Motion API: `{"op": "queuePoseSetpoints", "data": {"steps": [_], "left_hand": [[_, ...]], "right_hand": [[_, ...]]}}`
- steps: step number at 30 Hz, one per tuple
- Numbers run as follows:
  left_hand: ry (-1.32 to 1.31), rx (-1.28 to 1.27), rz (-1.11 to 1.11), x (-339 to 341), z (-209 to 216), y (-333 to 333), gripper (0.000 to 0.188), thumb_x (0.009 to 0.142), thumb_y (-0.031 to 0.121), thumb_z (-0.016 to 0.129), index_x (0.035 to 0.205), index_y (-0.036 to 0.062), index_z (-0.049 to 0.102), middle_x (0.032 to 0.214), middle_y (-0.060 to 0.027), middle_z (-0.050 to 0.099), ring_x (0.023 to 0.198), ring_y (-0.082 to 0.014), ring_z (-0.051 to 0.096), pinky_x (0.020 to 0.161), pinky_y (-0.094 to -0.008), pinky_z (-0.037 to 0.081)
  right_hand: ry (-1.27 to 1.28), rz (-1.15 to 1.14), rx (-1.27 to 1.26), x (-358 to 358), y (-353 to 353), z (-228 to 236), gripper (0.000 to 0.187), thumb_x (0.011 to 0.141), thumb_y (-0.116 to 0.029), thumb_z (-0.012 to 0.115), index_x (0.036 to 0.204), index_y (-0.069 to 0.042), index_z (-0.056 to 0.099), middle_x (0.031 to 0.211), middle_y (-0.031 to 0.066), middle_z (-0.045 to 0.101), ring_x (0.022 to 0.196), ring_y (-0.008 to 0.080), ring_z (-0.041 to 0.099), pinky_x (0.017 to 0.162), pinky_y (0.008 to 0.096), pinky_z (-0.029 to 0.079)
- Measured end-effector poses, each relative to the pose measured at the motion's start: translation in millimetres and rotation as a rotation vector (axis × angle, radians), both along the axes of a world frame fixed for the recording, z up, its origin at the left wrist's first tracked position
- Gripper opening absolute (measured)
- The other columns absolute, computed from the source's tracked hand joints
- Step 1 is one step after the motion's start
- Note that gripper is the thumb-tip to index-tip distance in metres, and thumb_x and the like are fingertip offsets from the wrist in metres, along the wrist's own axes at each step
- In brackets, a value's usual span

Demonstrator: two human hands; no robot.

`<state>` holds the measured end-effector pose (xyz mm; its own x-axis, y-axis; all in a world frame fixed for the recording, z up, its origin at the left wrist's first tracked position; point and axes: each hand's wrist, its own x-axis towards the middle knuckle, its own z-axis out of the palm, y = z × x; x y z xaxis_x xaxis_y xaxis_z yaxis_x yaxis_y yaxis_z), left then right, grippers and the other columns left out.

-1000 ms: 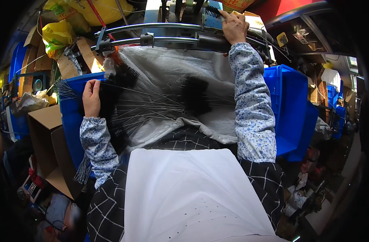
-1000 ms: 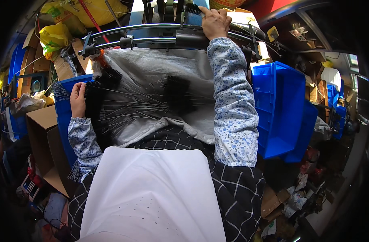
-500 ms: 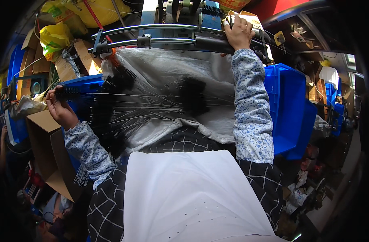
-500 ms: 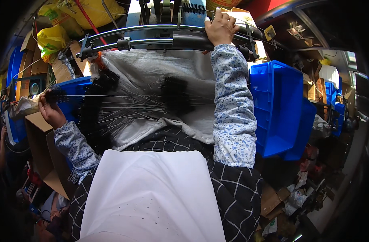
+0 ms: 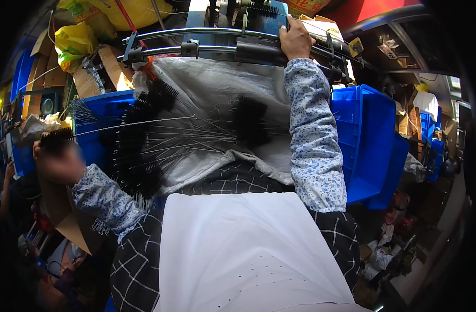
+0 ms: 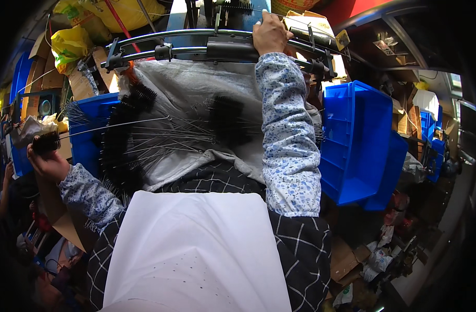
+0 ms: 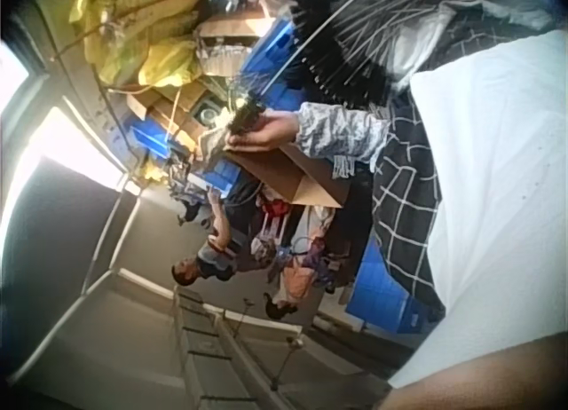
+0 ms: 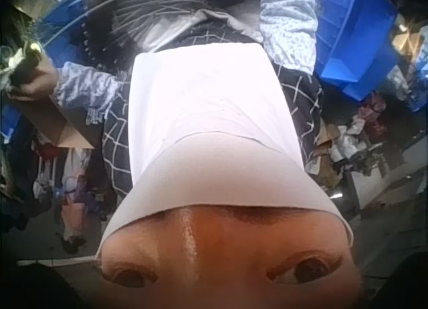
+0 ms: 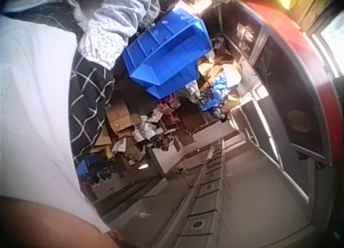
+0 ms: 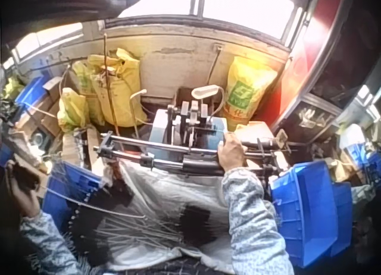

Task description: The person repeatedly picks up a bundle of black bristles and a metal wire handle, inserts the bristles into a machine, and secures them. The person then removes the assembled broom head and places it into a blue bin. This process is repeated continuously throughout the video.

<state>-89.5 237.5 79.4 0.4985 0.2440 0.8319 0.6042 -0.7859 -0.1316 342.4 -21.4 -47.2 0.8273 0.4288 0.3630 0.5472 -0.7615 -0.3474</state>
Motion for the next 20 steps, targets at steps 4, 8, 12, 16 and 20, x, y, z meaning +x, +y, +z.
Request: {"op": "queuePoseSetpoints", "data": {"steps": [4, 8, 12, 16, 20], "left_hand": [[-0.036, -0.034, 0.02, -2, 2, -4, 0.031, 0.073, 0.01, 0.055, 0.099, -0.0052, 0.05, 0.096, -0.0203, 0.054, 0.091, -0.0358, 0.053, 0.08, -0.0392, 0.041], [-0.065, -0.055, 0.042, 0, -3, 0, 0.03, 0.069, 0.002, 0.055, 0.098, -0.0049, 0.05, 0.095, -0.0196, 0.054, 0.09, -0.0341, 0.053, 0.079, -0.0381, 0.042], [-0.052, -0.051, 0.059, -1, -3, 1, 0.033, 0.068, 0.002, 0.055, 0.1, -0.0047, 0.05, 0.096, -0.0198, 0.054, 0.091, -0.0352, 0.053, 0.08, -0.0388, 0.041], [-0.106, -0.044, 0.069, 11, -5, -4, 0.029, 0.071, -0.004, 0.054, 0.1, -0.0045, 0.051, 0.098, -0.018, 0.054, 0.093, -0.0301, 0.054, 0.083, -0.0353, 0.042], [-0.1, -0.051, 0.005, 18, -1, -7, 0.029, 0.073, -0.002, 0.056, 0.101, -0.004, 0.051, 0.1, -0.0176, 0.054, 0.095, -0.0298, 0.053, 0.084, -0.0352, 0.042]], "right_hand": [[-0.005, -0.006, -0.013, -3, 8, -2, 0.036, 0.075, -0.018, 0.052, 0.109, -0.006, 0.053, 0.104, 0.0119, 0.055, 0.095, 0.0274, 0.053, 0.082, 0.0418, 0.038], [-0.043, 0.006, 0.049, -1, 9, -6, 0.036, 0.074, -0.018, 0.053, 0.108, -0.008, 0.053, 0.104, 0.0092, 0.055, 0.094, 0.0255, 0.053, 0.078, 0.0459, 0.036], [-0.02, -0.021, 0.003, -5, 20, -5, 0.035, 0.074, -0.018, 0.055, 0.107, -0.009, 0.054, 0.101, 0.0081, 0.055, 0.093, 0.0245, 0.053, 0.08, 0.0475, 0.034], [-0.034, -0.03, 0.001, -13, 35, -4, 0.029, 0.073, -0.019, 0.057, 0.101, -0.009, 0.056, 0.097, 0.0066, 0.056, 0.091, 0.0235, 0.054, 0.079, 0.0467, 0.032], [0.021, -0.035, -0.028, -24, 48, 12, 0.031, 0.074, -0.021, 0.055, 0.102, -0.009, 0.054, 0.1, 0.0072, 0.055, 0.094, 0.0244, 0.053, 0.078, 0.0481, 0.034]]}}
